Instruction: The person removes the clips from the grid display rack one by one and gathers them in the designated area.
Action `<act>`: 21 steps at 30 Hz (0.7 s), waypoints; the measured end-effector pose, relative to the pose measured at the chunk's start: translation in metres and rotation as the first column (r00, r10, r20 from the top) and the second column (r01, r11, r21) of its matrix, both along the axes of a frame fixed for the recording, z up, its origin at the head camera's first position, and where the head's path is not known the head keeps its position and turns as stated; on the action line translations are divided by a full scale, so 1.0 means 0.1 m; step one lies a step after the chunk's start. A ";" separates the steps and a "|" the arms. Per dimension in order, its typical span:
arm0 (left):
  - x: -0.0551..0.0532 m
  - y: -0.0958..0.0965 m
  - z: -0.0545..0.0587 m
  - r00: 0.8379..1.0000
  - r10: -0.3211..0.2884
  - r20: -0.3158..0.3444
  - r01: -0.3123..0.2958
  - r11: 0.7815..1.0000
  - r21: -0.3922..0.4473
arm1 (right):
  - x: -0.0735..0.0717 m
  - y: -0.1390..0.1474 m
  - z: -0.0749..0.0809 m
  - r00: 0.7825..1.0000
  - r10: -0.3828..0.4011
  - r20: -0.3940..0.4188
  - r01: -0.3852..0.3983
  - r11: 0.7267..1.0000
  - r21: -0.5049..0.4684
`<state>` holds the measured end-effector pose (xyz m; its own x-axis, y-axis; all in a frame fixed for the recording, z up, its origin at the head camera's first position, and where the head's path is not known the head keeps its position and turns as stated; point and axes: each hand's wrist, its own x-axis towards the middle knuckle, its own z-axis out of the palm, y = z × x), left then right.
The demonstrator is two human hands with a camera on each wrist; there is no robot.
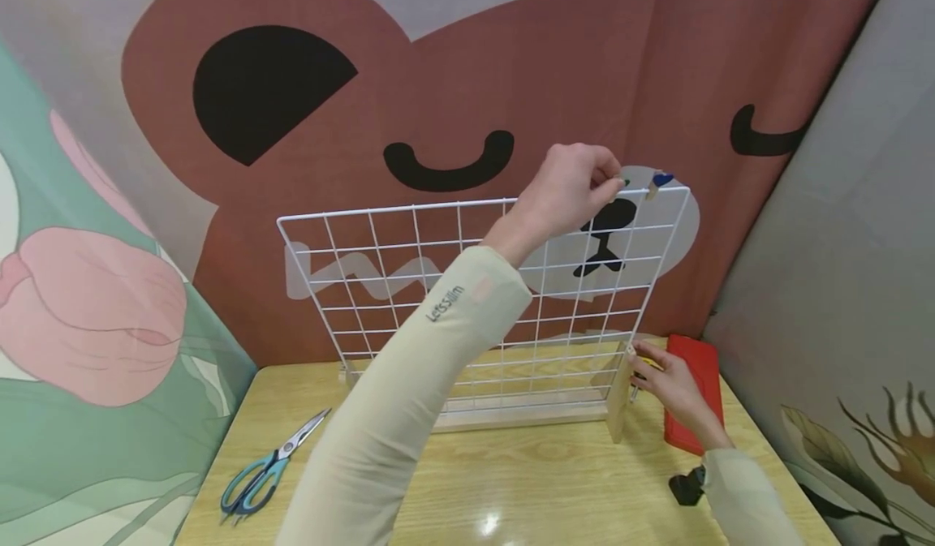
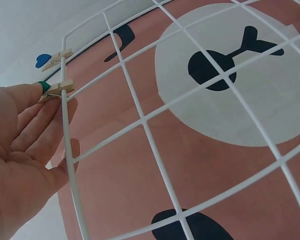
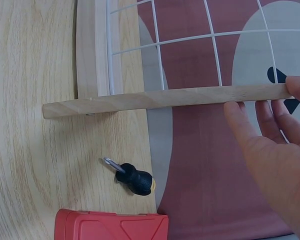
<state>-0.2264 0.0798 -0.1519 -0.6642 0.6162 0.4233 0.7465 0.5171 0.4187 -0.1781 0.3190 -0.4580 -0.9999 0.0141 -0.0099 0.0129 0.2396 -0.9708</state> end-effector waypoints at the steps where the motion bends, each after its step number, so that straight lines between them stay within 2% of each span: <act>1: 0.00 0.00 0.00 1.000 0.002 -0.013 -0.002 1.000 -0.003 | 0.00 0.00 0.00 1.000 0.001 -0.002 -0.001 1.000 0.000; 4: 0.02 0.00 -0.01 0.998 0.004 -0.063 -0.004 1.000 -0.014 | 0.00 0.00 -0.01 1.000 0.003 -0.003 -0.003 1.000 -0.007; 9: 0.05 0.00 0.01 0.996 0.014 -0.092 -0.012 1.000 0.017 | -0.01 0.01 -0.02 1.000 0.000 -0.001 0.000 1.000 -0.023; 14: 0.09 -0.04 0.04 0.998 0.003 -0.064 0.005 0.993 0.120 | -0.01 0.00 -0.01 1.000 0.003 0.004 -0.003 1.000 -0.020; 19: 0.17 -0.20 0.02 0.997 -0.072 -0.008 0.072 0.972 0.222 | -0.01 -0.02 0.01 1.000 0.011 0.004 -0.011 1.000 -0.021; 21: 0.22 -0.28 0.01 0.995 -0.101 -0.014 0.102 0.957 0.273 | -0.02 -0.02 0.01 1.000 0.013 0.001 -0.013 1.000 -0.021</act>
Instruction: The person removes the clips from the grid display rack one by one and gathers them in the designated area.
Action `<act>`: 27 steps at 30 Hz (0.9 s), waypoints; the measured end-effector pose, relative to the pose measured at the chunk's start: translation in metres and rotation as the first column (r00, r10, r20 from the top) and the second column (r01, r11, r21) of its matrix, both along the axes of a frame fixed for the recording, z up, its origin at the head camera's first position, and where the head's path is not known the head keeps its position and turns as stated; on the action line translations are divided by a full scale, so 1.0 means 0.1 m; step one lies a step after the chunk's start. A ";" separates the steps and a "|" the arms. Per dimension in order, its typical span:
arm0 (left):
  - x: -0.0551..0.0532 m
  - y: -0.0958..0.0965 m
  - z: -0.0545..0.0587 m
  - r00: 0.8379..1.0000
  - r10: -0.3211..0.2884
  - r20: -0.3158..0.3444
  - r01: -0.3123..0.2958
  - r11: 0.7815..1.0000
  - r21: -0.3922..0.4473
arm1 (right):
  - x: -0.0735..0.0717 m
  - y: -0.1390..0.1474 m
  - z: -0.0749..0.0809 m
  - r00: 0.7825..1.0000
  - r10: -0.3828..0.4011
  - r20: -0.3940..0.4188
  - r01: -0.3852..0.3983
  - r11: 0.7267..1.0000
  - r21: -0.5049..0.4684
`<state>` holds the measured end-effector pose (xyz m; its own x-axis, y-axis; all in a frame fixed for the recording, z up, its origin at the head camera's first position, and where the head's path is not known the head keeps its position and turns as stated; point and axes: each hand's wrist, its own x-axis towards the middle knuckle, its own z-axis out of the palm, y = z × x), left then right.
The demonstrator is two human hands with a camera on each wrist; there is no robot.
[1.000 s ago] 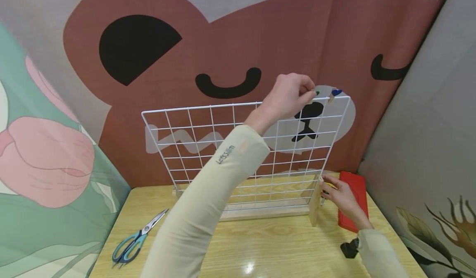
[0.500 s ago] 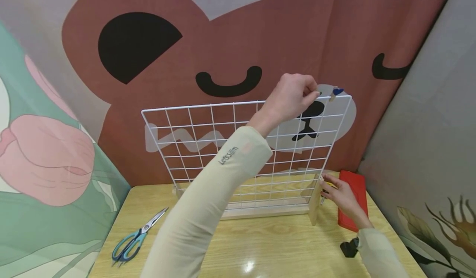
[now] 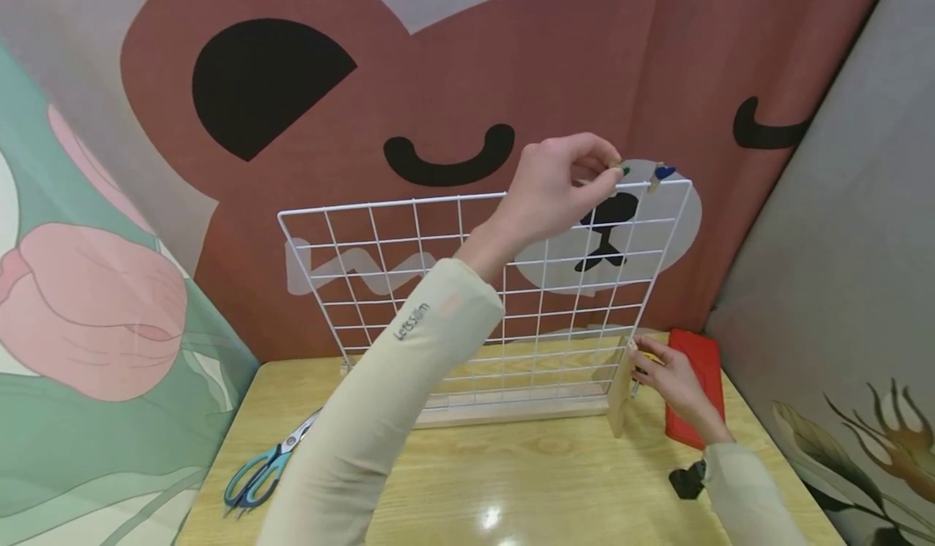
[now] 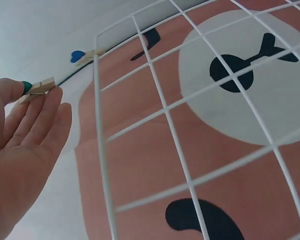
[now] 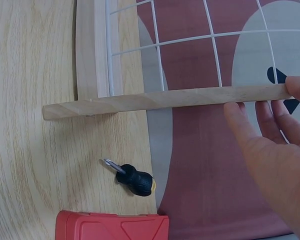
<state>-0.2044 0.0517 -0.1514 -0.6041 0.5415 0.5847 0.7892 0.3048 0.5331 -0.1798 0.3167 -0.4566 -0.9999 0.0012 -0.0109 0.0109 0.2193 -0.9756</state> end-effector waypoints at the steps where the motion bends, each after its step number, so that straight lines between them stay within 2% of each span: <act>1: 0.03 -0.05 -0.01 1.000 -0.008 -0.002 0.008 1.000 0.020 | -0.01 0.00 0.00 1.000 0.002 -0.001 -0.002 1.000 0.003; 4: 0.07 -0.20 -0.07 0.999 -0.028 -0.039 0.032 0.995 0.094 | -0.03 -0.01 0.00 1.000 0.004 -0.003 -0.004 1.000 0.011; 7: 0.09 -0.35 -0.16 0.999 -0.033 -0.022 0.035 0.990 0.139 | -0.03 -0.02 0.01 1.000 0.007 -0.005 -0.006 1.000 0.013; 10: 0.11 -0.48 -0.26 0.998 -0.033 0.044 0.026 0.989 0.145 | -0.02 -0.02 0.01 1.000 0.004 -0.008 -0.004 1.000 0.006; 14: 0.18 -0.65 -0.45 0.992 -0.012 0.126 -0.002 0.994 0.113 | -0.01 -0.01 0.01 1.000 -0.003 -0.003 0.003 1.000 0.001; 20: 0.26 -0.93 -0.75 0.969 0.003 0.248 -0.030 0.994 0.106 | 0.00 0.01 0.05 1.000 0.008 -0.003 -0.008 1.000 0.011; 27: 0.27 -1.27 -1.24 0.925 0.059 0.374 -0.115 0.985 0.130 | 0.00 0.01 0.04 1.000 0.012 0.001 -0.012 0.999 0.031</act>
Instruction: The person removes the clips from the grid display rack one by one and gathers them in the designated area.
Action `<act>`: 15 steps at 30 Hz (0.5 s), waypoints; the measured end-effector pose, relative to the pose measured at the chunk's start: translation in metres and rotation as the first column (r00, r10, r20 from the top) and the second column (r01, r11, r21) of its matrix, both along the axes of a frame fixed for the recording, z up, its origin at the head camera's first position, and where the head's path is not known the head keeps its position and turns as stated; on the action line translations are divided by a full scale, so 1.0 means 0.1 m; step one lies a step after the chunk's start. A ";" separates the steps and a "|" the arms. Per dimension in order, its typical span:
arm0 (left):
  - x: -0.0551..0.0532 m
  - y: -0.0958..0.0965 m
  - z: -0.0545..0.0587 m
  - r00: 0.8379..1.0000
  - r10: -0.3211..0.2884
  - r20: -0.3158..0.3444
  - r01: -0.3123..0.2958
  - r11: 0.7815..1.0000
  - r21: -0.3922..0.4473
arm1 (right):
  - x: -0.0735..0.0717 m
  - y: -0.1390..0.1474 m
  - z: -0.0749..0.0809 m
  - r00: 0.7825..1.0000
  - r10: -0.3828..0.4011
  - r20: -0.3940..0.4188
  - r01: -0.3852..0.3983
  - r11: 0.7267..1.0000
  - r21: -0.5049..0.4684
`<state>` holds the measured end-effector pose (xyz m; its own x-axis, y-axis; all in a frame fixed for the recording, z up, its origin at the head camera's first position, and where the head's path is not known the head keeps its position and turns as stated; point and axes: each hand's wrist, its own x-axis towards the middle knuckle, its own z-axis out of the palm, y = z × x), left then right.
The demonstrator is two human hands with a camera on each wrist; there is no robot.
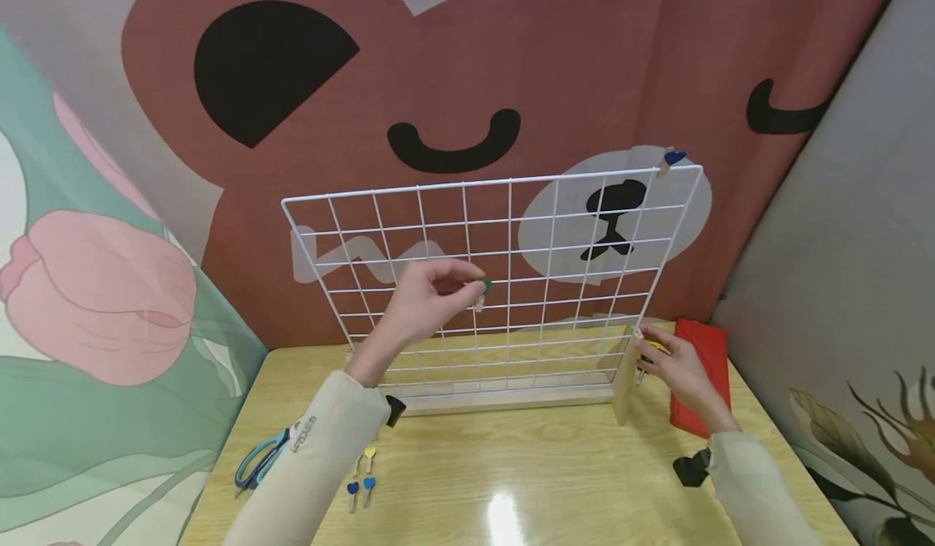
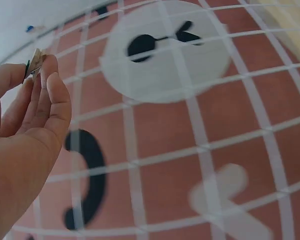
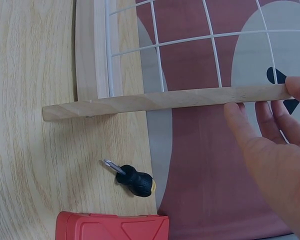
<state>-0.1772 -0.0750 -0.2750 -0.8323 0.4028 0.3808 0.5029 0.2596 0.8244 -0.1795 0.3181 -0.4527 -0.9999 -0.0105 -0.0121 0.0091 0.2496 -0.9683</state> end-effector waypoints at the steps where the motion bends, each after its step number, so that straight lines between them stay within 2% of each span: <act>1: 0.00 -0.04 -0.07 1.000 0.013 0.013 -0.014 1.000 0.005 | 0.00 0.00 -0.01 1.000 -0.003 0.002 0.003 1.000 0.002; 9: 0.10 -0.35 -0.64 0.986 0.075 0.146 -0.082 0.996 0.038 | 0.02 0.03 -0.02 1.000 -0.010 0.010 0.010 1.000 -0.003; 12: 0.13 -0.47 -0.84 0.969 0.104 0.223 -0.123 0.990 0.070 | 0.03 0.03 0.00 1.000 -0.012 0.011 0.012 1.000 0.000; 15: 0.18 -0.60 -1.07 0.942 0.136 0.306 -0.177 0.978 0.112 | 0.04 0.02 0.00 1.000 -0.012 0.012 0.012 1.000 0.006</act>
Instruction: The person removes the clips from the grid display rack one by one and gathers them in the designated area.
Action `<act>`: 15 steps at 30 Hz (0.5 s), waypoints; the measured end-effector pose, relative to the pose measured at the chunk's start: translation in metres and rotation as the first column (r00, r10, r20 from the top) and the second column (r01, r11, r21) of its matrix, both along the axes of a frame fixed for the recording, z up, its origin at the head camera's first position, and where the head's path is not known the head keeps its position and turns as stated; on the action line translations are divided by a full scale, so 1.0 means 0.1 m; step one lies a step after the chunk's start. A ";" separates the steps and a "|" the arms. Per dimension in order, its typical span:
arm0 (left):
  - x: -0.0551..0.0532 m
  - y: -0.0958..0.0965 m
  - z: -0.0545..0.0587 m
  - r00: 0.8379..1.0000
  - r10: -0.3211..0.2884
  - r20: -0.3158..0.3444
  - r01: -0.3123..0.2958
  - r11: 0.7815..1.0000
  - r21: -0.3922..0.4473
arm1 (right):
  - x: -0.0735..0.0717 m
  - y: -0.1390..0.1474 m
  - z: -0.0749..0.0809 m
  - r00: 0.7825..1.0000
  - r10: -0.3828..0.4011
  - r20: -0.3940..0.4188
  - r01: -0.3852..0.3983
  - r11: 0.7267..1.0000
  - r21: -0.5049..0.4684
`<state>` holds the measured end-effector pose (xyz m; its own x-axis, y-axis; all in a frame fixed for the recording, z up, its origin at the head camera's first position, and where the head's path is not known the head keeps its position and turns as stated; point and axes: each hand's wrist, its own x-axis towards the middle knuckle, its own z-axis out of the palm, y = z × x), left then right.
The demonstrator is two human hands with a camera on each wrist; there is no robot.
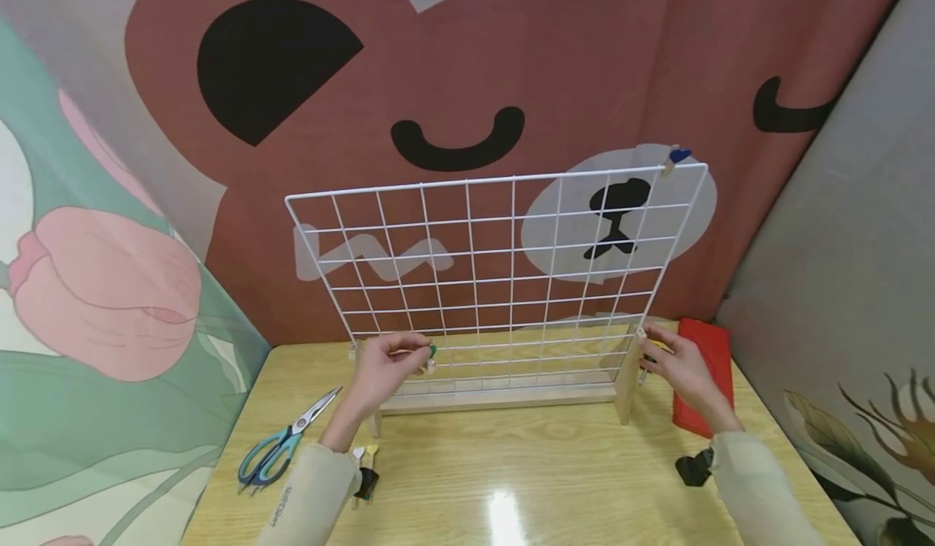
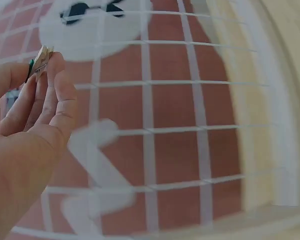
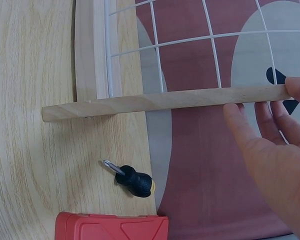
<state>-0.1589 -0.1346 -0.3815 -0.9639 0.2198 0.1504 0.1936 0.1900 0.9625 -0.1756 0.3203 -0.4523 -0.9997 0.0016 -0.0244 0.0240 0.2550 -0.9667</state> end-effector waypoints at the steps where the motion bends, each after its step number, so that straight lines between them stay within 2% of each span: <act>1: 0.02 -0.04 -0.08 1.000 0.018 0.026 -0.018 1.000 0.013 | 0.00 0.00 0.00 1.000 0.003 0.000 -0.003 1.000 -0.001; 4: 0.08 -0.16 -0.30 0.994 0.057 0.090 -0.060 0.998 0.034 | 0.00 -0.01 -0.01 1.000 0.009 -0.003 -0.009 1.000 -0.015; 8: 0.17 -0.29 -0.55 0.986 0.093 0.141 -0.095 0.995 0.013 | 0.00 -0.01 0.00 1.000 -0.006 -0.009 0.005 1.000 -0.026; 15: 0.33 -0.47 -0.85 0.967 0.136 0.216 -0.138 0.990 -0.010 | 0.00 0.00 0.00 1.000 -0.007 -0.003 0.007 1.000 -0.008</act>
<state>-0.1260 -0.1815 -0.4662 -0.9945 0.0832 -0.0636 -0.0463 0.1950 0.9797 -0.1753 0.3204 -0.4523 -0.9997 0.0088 -0.0217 0.0232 0.2467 -0.9688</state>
